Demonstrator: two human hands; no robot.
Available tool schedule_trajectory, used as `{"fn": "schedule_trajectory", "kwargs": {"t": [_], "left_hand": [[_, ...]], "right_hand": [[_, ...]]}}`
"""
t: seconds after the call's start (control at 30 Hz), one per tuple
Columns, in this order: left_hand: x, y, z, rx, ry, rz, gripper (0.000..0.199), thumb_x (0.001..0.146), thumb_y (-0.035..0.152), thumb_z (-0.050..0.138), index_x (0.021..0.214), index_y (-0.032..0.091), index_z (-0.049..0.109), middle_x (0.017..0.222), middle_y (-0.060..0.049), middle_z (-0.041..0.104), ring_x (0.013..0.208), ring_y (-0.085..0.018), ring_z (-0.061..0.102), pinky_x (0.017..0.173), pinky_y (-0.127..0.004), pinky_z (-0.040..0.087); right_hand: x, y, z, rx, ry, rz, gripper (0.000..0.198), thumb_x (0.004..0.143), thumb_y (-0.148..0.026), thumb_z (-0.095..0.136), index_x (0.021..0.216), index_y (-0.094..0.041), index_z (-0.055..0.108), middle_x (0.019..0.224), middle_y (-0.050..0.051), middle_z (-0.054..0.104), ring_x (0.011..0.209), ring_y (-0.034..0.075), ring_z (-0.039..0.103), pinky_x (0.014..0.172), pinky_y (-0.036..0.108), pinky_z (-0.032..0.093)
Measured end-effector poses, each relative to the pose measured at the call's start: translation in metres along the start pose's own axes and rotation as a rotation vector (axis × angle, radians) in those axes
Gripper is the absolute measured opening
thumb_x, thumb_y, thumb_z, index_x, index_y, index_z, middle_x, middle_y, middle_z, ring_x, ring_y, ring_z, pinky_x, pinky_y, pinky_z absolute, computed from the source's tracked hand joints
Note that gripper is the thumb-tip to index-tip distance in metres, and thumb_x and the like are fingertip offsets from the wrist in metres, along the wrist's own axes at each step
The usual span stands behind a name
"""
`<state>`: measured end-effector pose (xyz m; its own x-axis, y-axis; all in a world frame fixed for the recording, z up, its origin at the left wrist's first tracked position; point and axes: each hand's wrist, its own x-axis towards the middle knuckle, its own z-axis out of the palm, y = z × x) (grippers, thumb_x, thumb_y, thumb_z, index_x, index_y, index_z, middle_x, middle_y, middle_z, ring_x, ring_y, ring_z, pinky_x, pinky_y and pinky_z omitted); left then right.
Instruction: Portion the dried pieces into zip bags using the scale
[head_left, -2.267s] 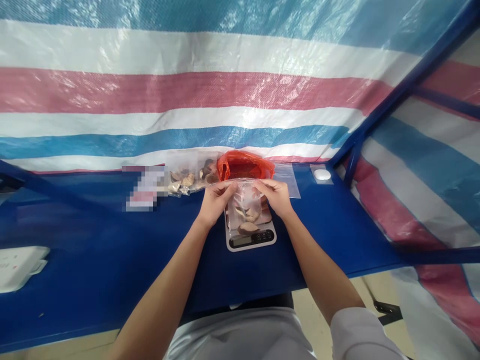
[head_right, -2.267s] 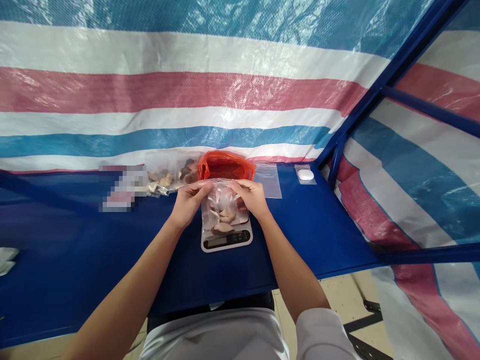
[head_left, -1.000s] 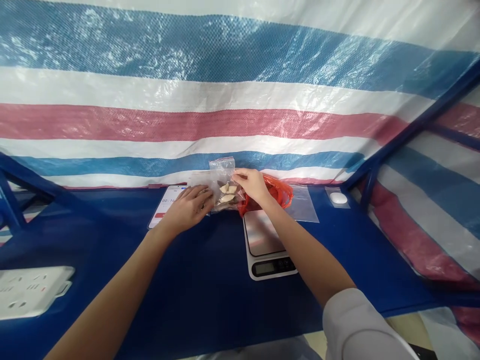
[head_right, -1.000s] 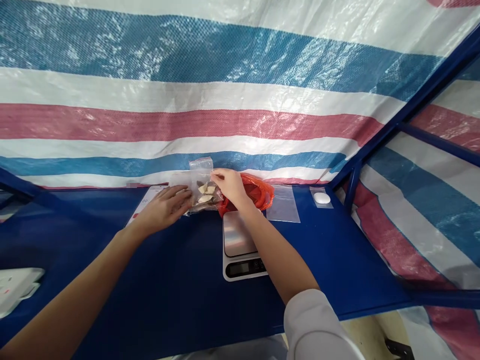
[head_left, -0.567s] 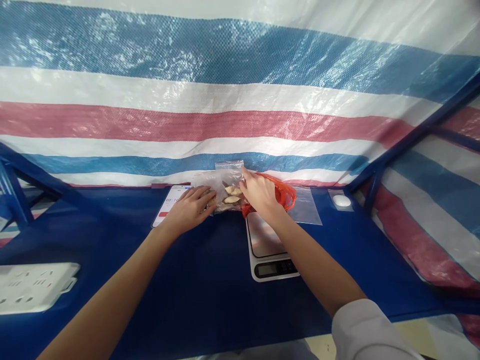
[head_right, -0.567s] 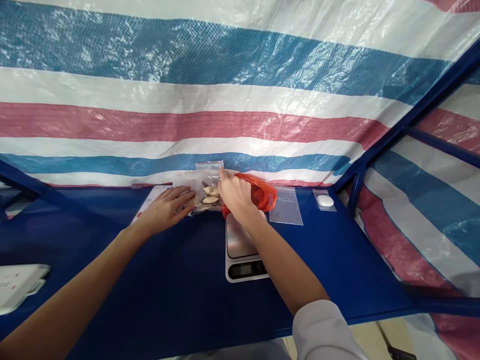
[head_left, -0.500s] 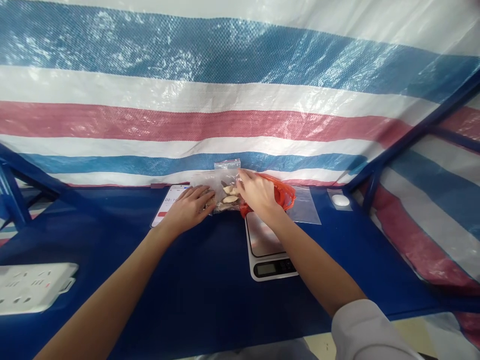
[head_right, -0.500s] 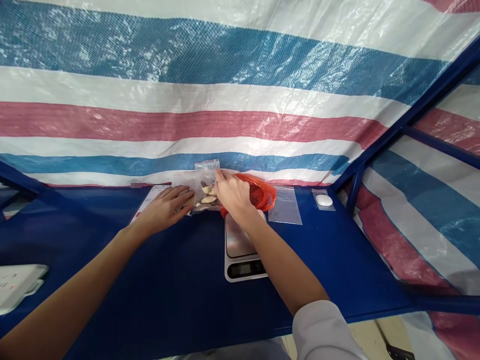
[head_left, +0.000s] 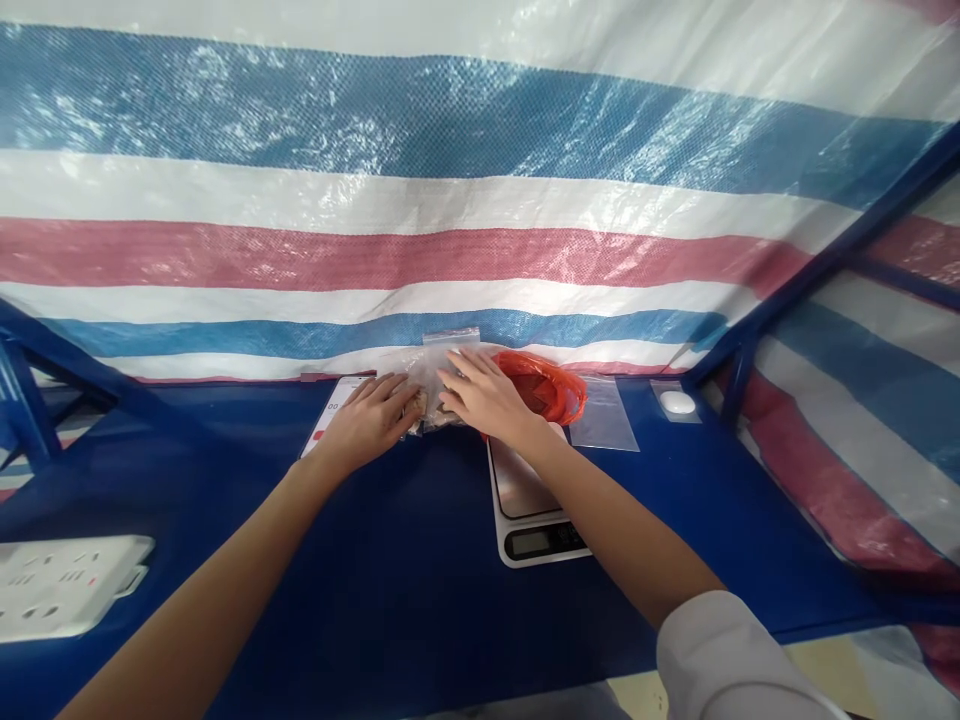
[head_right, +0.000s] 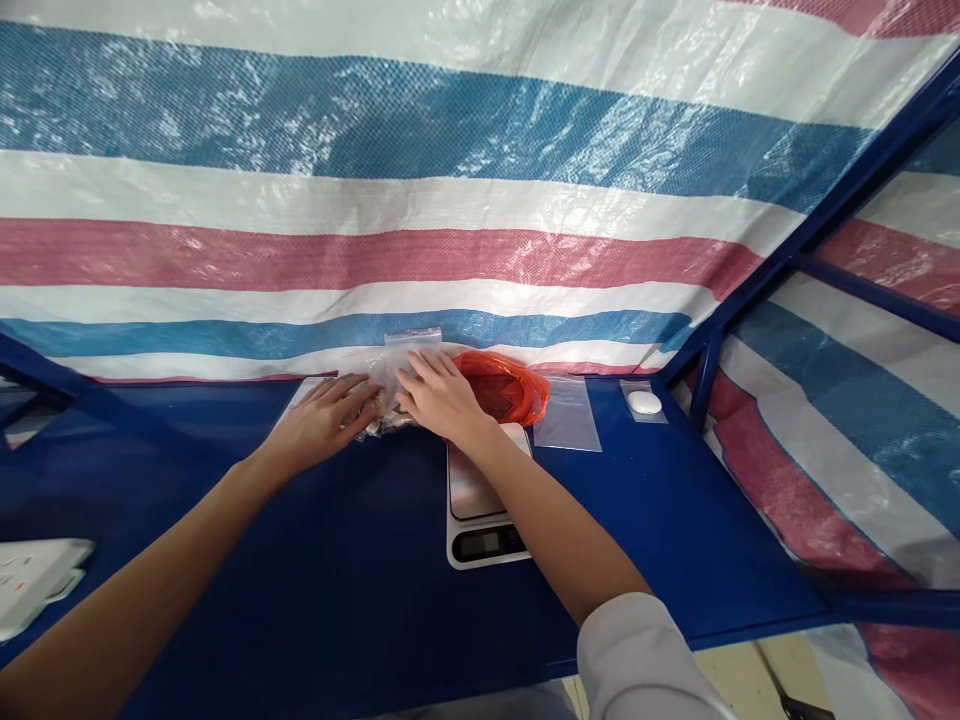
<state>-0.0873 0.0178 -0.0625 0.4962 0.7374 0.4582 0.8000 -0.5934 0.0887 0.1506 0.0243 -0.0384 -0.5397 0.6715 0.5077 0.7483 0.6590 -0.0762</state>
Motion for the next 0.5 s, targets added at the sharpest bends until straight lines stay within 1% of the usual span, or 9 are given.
{"fn": "schedule_trajectory", "kwargs": {"t": [0.07, 0.13, 0.27, 0.37, 0.5], "left_hand": [[0.001, -0.001, -0.001, 0.002, 0.002, 0.009, 0.047, 0.101, 0.049, 0.041, 0.123, 0.02, 0.07, 0.133, -0.017, 0.068, 0.129, -0.034, 0.061, 0.115, -0.055, 0.041], [0.001, -0.001, -0.002, 0.0, 0.002, 0.001, 0.046, 0.101, 0.049, 0.041, 0.124, 0.02, 0.07, 0.132, -0.016, 0.068, 0.128, -0.034, 0.061, 0.115, -0.055, 0.042], [0.001, 0.001, -0.002, -0.01, 0.002, -0.031, 0.049, 0.101, 0.051, 0.041, 0.128, 0.02, 0.066, 0.14, -0.016, 0.064, 0.132, -0.035, 0.058, 0.116, -0.056, 0.039], [0.001, 0.002, 0.002, -0.039, -0.007, -0.041, 0.052, 0.102, 0.052, 0.039, 0.134, 0.019, 0.061, 0.145, -0.017, 0.06, 0.138, -0.034, 0.053, 0.119, -0.056, 0.036], [0.001, 0.001, 0.012, -0.088, 0.003, -0.069, 0.051, 0.102, 0.049, 0.038, 0.139, 0.019, 0.057, 0.147, -0.016, 0.058, 0.141, -0.034, 0.05, 0.119, -0.058, 0.036]], "right_hand": [[-0.001, -0.002, 0.008, 0.024, -0.016, -0.01, 0.043, 0.105, -0.036, 0.045, 0.134, -0.013, 0.067, 0.149, 0.016, 0.058, 0.142, 0.031, 0.049, 0.122, 0.047, 0.035], [-0.002, -0.003, 0.013, 0.051, -0.033, 0.008, 0.045, 0.105, -0.039, 0.046, 0.137, -0.013, 0.064, 0.148, 0.017, 0.058, 0.14, 0.03, 0.052, 0.121, 0.046, 0.037], [-0.005, -0.005, 0.012, 0.089, -0.047, 0.043, 0.047, 0.105, -0.04, 0.046, 0.14, -0.013, 0.062, 0.151, 0.017, 0.055, 0.14, 0.03, 0.052, 0.119, 0.043, 0.042], [-0.005, -0.008, 0.012, 0.115, -0.038, 0.045, 0.047, 0.105, -0.04, 0.044, 0.14, -0.014, 0.062, 0.154, 0.016, 0.052, 0.141, 0.029, 0.051, 0.119, 0.042, 0.041], [-0.005, -0.012, 0.019, 0.135, -0.064, 0.074, 0.046, 0.105, -0.042, 0.046, 0.139, -0.015, 0.062, 0.152, 0.017, 0.054, 0.141, 0.03, 0.051, 0.117, 0.045, 0.044]]}}
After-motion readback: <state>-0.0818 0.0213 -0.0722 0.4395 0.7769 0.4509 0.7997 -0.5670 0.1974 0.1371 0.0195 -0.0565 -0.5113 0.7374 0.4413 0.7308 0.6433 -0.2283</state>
